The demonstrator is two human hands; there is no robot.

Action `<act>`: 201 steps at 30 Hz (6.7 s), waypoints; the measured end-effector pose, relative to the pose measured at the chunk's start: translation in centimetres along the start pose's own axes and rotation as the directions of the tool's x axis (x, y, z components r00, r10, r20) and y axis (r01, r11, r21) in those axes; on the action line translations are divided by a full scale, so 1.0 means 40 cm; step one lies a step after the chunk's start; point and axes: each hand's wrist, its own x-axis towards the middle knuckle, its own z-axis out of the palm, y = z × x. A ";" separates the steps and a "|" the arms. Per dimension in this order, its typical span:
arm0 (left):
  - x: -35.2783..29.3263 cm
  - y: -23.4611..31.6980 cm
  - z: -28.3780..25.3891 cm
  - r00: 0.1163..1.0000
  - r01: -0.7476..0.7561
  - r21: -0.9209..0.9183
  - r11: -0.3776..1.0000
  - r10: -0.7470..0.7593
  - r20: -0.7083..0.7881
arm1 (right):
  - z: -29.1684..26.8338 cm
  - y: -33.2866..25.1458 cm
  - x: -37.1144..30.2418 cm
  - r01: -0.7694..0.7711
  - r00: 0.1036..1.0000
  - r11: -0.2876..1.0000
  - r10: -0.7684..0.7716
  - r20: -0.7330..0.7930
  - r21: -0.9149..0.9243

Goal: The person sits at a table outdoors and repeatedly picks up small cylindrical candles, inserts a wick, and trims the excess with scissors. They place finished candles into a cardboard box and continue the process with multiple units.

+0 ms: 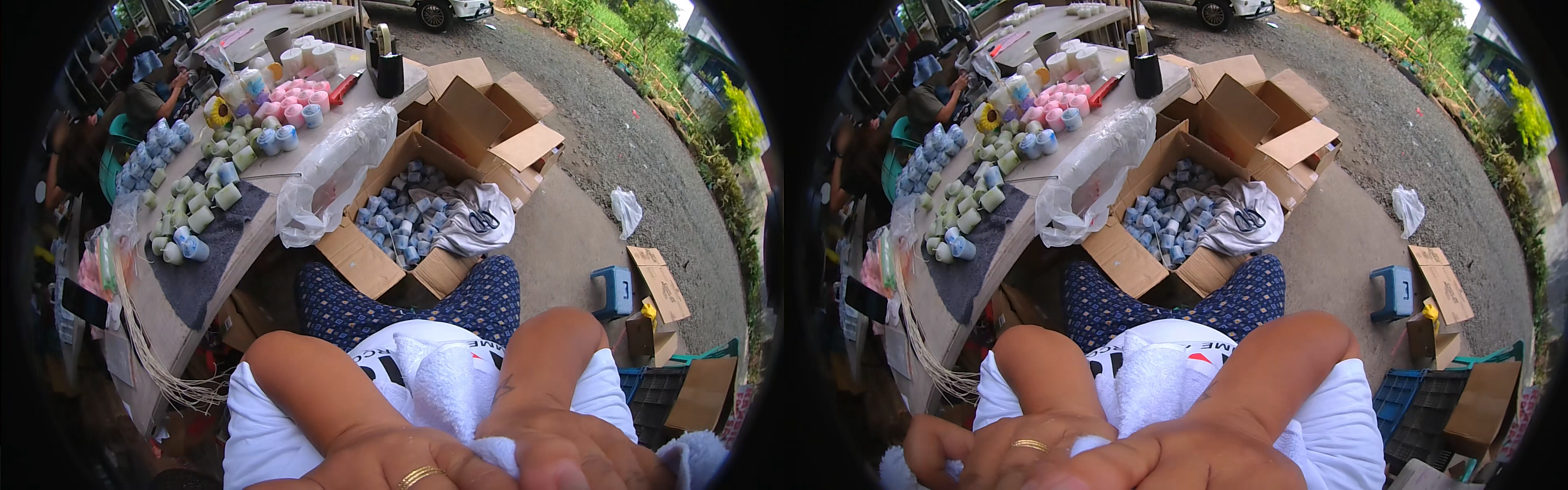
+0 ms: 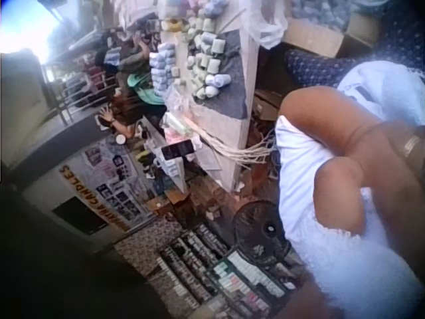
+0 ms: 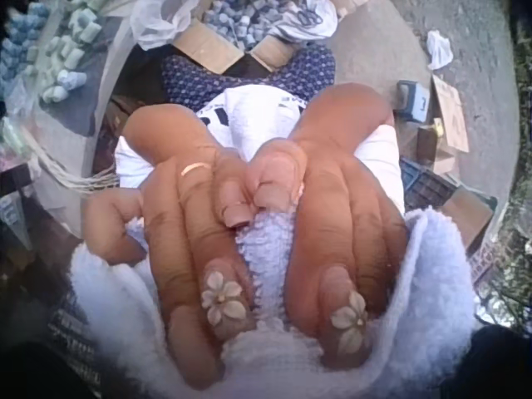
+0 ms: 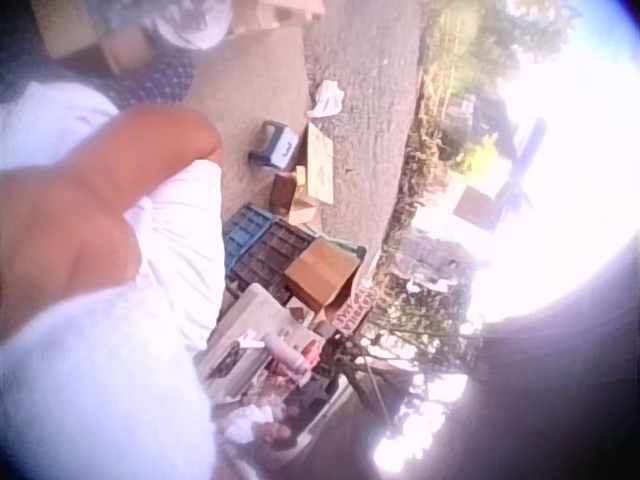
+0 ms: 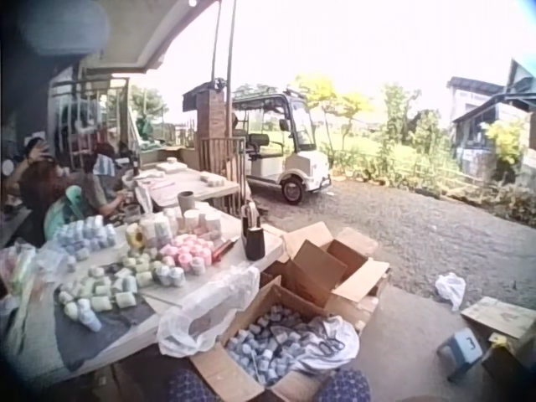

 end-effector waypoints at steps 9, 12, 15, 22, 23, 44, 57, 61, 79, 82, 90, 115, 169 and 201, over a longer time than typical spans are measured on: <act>0.039 -0.048 0.042 0.980 0.025 -0.356 0.934 -0.093 -0.176 | 0.005 0.012 -0.002 -0.083 0.993 0.996 0.085 -0.081 0.035; 0.080 -0.041 0.101 0.895 -0.157 -0.533 0.831 -0.108 -0.433 | -0.013 0.009 0.010 -0.154 0.988 0.986 0.151 0.043 0.058; 0.149 -0.049 0.176 0.607 -0.628 -0.543 0.557 -0.084 -0.790 | -0.049 0.002 0.006 -0.166 0.979 0.986 0.166 0.117 -0.007; 0.117 -0.075 0.051 0.962 -0.016 -0.728 0.686 -0.189 -0.199 | -0.122 -0.025 0.024 -0.106 0.881 0.989 0.143 0.452 -0.106; 0.101 -0.078 0.032 0.970 0.024 -0.641 0.767 -0.174 -0.171 | -0.131 -0.023 0.028 -0.094 0.859 0.991 0.131 0.495 -0.100; 0.034 0.058 -0.130 0.356 0.478 0.279 0.833 -0.474 0.806 | -0.213 0.052 0.091 -0.491 0.246 0.780 0.552 0.797 -0.388; 0.051 -0.377 -0.115 0.953 -0.025 0.616 0.787 -0.167 0.252 | 0.244 -0.672 -0.203 -0.881 0.414 -0.358 -0.266 -0.870 -0.310; -0.004 -0.421 0.126 0.712 0.126 0.160 0.979 -0.201 0.672 | 0.589 -0.586 -0.288 -0.922 -0.200 -0.217 -0.440 -0.876 0.320; -0.081 0.235 -0.246 0.577 0.501 0.433 0.749 -0.663 0.477 | -0.389 -0.064 -0.086 -0.264 -0.173 -0.792 0.600 -0.781 -0.550; -0.021 0.440 -0.094 0.445 0.342 0.350 0.872 -0.478 0.757 | -0.657 0.106 -0.141 -0.374 0.010 -0.682 0.674 -0.738 -0.628; -0.046 0.392 -0.161 0.577 0.249 0.337 0.908 -0.419 0.701 | -0.797 0.418 -0.412 -0.767 0.082 -0.281 0.849 -0.522 -0.577; -0.156 -0.240 -0.323 0.602 0.681 0.195 0.706 -0.691 0.401 | -1.057 0.337 -0.571 -0.994 -0.057 -0.113 0.547 -0.835 -0.006; -0.166 -0.111 -0.290 0.583 0.636 0.250 0.730 -0.666 0.464 | -1.104 0.575 -0.457 -0.401 0.243 -0.725 0.505 -0.828 -0.560; -0.152 -0.128 -0.264 0.551 0.638 0.244 0.730 -0.654 0.517 | -1.005 0.392 -0.225 -0.711 0.310 0.693 0.160 -0.937 -0.117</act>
